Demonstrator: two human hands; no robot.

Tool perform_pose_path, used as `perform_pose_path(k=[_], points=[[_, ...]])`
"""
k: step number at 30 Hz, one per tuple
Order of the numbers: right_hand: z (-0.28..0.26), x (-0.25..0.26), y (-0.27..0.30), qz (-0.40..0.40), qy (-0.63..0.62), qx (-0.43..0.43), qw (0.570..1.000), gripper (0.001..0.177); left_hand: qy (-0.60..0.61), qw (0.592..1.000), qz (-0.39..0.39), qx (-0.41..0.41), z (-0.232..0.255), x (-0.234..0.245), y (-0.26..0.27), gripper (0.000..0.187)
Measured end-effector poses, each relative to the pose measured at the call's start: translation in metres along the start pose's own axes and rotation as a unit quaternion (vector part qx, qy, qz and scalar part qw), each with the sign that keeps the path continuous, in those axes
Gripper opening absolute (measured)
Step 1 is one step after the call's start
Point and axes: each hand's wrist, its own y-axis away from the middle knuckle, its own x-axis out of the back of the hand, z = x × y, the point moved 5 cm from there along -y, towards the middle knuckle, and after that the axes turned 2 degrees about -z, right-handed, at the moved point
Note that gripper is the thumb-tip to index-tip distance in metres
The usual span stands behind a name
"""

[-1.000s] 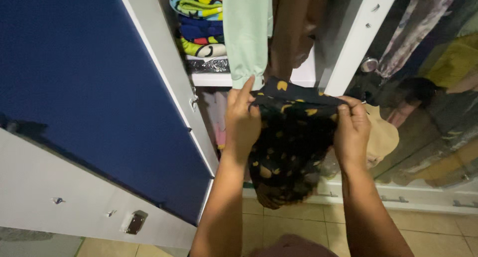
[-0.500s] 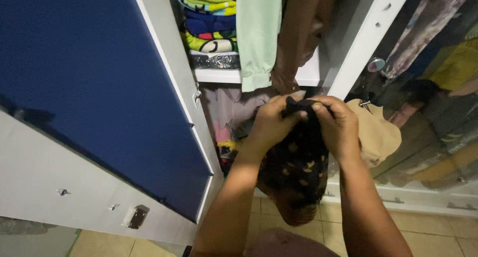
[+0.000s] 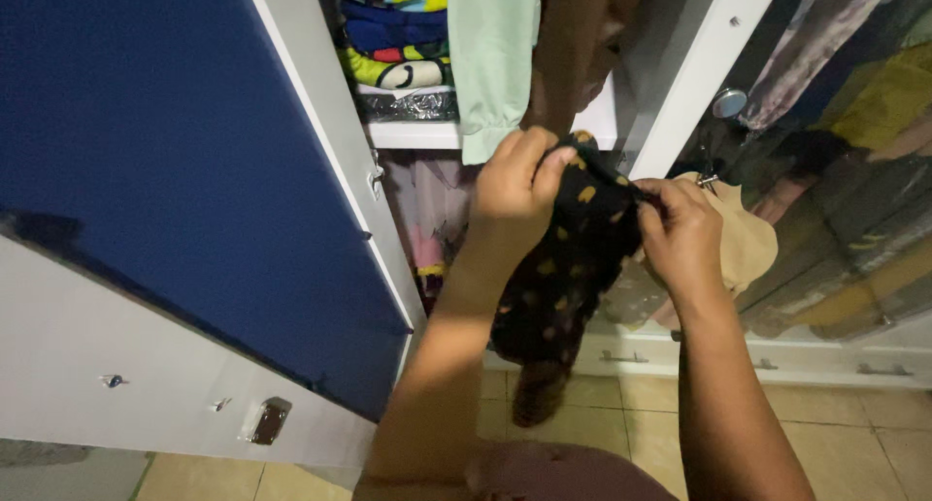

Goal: The person opens a closet door, handles various items of clothing including a pink top and black patterned item, rearranges folded stacks on a shelf, and then closes the door.

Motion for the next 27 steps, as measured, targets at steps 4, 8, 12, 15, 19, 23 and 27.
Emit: perform_pose_path(k=[4, 8, 12, 15, 19, 23, 27], points=[[0.017, -0.007, 0.010, 0.004, -0.003, -0.047, 0.999, 0.019, 0.021, 0.999, -0.025, -0.009, 0.007, 0.010, -0.021, 0.015], [0.030, -0.009, 0.016, 0.032, -0.033, -0.062, 0.997, 0.013, 0.042, 0.988, -0.149, 0.026, 0.015, 0.017, -0.049, 0.026], [0.039, -0.001, 0.018, 0.084, -0.041, -0.077, 0.993, 0.013, 0.014, 0.951, -0.285, 0.119, 0.017, 0.022, -0.064, 0.035], [0.040, 0.005, 0.018, 0.115, -0.047, -0.065, 0.990, 0.012, -0.174, 0.952, -0.249, -0.036, 0.023, 0.021, -0.080, 0.031], [0.033, 0.010, 0.017, 0.120, -0.052, -0.050, 0.990, 0.013, -0.244, 0.960, -0.088, -0.102, 0.021, 0.024, -0.097, 0.018], [0.029, 0.001, 0.024, 0.092, -0.117, -0.092, 0.985, 0.026, -0.218, 0.961, 0.072, -0.151, 0.021, 0.027, -0.104, 0.015], [0.015, -0.002, 0.032, 0.101, -0.036, 0.056, 0.993, 0.024, -0.217, 0.973, 0.064, -0.050, -0.001, 0.018, -0.115, 0.016]])
